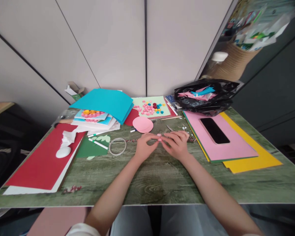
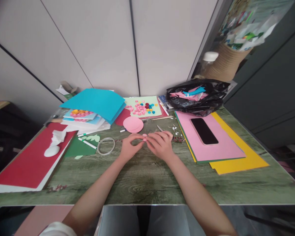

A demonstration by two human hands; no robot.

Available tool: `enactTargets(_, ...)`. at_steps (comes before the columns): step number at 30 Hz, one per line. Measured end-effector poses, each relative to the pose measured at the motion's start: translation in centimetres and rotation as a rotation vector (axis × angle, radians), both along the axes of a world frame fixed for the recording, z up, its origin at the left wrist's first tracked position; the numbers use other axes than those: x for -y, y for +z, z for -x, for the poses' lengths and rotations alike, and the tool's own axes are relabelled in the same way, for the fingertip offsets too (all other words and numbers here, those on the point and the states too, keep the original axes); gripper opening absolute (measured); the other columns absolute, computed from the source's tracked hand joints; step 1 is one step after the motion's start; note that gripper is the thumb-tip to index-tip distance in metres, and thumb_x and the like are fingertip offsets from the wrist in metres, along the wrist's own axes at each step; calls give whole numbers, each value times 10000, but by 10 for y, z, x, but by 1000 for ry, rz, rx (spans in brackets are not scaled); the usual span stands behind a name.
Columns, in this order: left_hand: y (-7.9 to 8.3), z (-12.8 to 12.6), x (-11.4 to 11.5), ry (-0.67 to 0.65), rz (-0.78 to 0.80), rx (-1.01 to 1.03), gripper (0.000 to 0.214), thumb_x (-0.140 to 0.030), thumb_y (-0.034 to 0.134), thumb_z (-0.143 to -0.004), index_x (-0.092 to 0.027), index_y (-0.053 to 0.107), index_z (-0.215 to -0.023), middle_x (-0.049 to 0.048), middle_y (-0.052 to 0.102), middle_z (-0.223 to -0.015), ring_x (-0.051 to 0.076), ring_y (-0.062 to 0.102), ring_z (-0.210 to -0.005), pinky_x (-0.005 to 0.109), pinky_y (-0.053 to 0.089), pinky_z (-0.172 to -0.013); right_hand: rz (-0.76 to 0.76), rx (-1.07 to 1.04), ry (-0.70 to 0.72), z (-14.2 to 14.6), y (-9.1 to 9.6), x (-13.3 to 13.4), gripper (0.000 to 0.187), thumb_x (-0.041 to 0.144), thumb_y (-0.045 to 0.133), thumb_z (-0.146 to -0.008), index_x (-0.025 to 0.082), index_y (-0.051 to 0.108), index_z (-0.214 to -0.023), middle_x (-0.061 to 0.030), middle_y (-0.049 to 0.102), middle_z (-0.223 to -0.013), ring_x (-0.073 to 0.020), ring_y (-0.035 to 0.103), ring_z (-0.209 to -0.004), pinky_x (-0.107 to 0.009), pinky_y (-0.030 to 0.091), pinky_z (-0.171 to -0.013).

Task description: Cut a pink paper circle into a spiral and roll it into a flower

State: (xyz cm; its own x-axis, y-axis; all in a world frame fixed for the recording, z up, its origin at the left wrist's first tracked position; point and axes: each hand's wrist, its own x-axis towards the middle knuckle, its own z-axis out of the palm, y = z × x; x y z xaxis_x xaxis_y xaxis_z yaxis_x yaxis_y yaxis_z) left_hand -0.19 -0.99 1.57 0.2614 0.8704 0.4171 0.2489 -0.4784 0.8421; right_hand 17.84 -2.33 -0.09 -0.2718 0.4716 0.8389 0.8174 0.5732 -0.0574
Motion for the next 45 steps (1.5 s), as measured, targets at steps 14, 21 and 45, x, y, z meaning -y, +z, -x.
enactTargets(14,-10,-8,-4,-79,417,418,283,-289,734,-648,-172,555,-833,22,653,-800,144,631,-787,275,467,-765,-55,35,-5,-1,3,1,332,231,696,-718,348,623,-1019,33,681,-916,-181,503,-918,-389,321,-886)
enactTargets(21,-12,-8,-5,-82,430,404,318,-293,744,-634,-176,543,-850,15,665,-775,142,638,-765,276,464,-752,-3,22,0,1,5,2,383,249,663,-737,357,598,-1099,15,662,-960,-204,485,-964,-401,313,-894)
enactTargets(45,-11,-6,-7,-198,583,506,344,-258,744,-630,-189,590,-930,8,687,-785,146,643,-760,294,477,-778,85,-21,64,7,4,3,324,221,662,-762,323,615,-1066,15,680,-947,-187,526,-934,-378,366,-887)
